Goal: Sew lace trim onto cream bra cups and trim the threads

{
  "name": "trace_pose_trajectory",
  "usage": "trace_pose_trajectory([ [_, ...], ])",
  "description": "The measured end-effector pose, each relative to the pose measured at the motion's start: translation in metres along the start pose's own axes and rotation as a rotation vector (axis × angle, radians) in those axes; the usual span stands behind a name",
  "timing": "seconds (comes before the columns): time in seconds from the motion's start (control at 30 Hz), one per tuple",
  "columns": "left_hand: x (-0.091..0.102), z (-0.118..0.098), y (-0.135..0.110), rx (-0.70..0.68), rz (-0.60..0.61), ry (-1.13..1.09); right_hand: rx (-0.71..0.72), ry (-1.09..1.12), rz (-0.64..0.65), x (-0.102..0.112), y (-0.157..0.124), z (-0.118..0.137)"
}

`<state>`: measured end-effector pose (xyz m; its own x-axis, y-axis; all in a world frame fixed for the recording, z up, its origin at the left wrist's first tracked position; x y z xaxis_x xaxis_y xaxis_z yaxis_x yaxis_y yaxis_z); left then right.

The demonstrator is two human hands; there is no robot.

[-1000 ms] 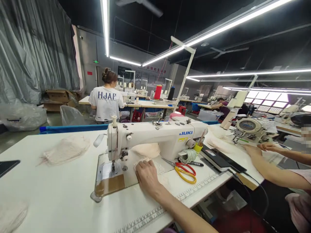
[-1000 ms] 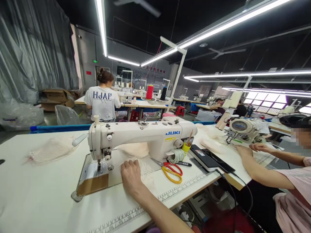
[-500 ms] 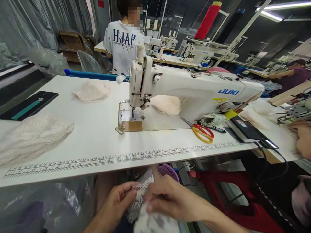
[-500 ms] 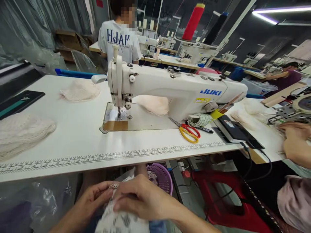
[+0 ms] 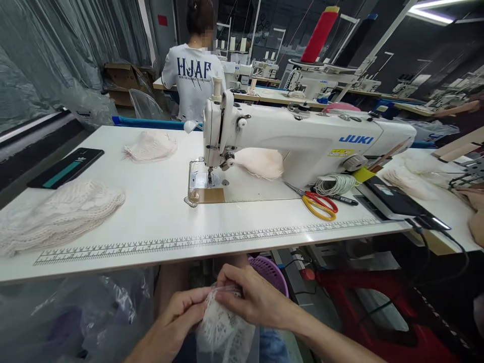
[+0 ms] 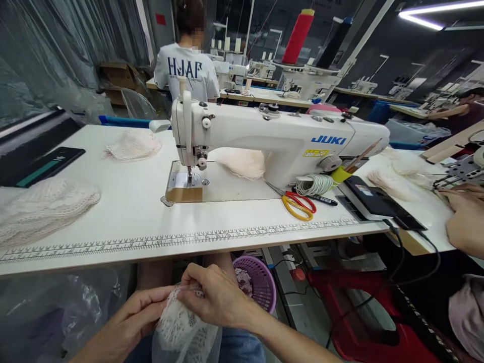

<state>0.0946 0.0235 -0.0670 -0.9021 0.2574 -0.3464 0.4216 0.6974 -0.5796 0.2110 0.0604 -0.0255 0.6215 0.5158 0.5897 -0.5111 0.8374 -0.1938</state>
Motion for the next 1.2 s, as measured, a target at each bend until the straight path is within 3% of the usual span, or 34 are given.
trace_pose_trajectory([
  [0.17,0.017,-0.018,-0.005,-0.065,-0.101,0.094,0.059,-0.018,-0.015,0.011,0.011,0.022],
  [0.33,0.010,-0.042,-0.012,-0.237,0.046,0.245,0.165,-0.039,-0.008,0.014,0.019,0.051],
  [0.5,0.029,-0.053,-0.022,-0.211,-0.053,0.249,0.210,0.009,0.010,0.009,0.034,0.062],
  [0.67,0.047,-0.076,-0.033,-0.275,-0.106,0.312,0.288,0.097,-0.012,0.017,0.048,0.084],
  [0.77,0.056,-0.064,-0.033,-0.277,-0.122,0.295,0.304,0.124,0.017,0.011,0.046,0.079],
  [1.0,0.059,0.003,-0.021,-0.083,-0.044,0.195,0.216,0.118,0.173,-0.030,0.017,0.021],
  [1.2,0.049,0.021,-0.013,0.028,0.042,0.198,0.197,0.072,0.215,-0.031,0.003,0.005],
])
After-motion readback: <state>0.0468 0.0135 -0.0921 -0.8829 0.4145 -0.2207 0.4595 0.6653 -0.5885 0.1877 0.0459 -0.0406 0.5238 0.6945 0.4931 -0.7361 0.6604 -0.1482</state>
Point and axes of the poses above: each hand's wrist, its own y-axis towards the middle knuckle, its own x-axis out of the back of the hand, z = x × y, the point moved 8 cm from there along y, towards the middle knuckle, and after that the axes turned 1 degree about -z, right-handed, at the moved point
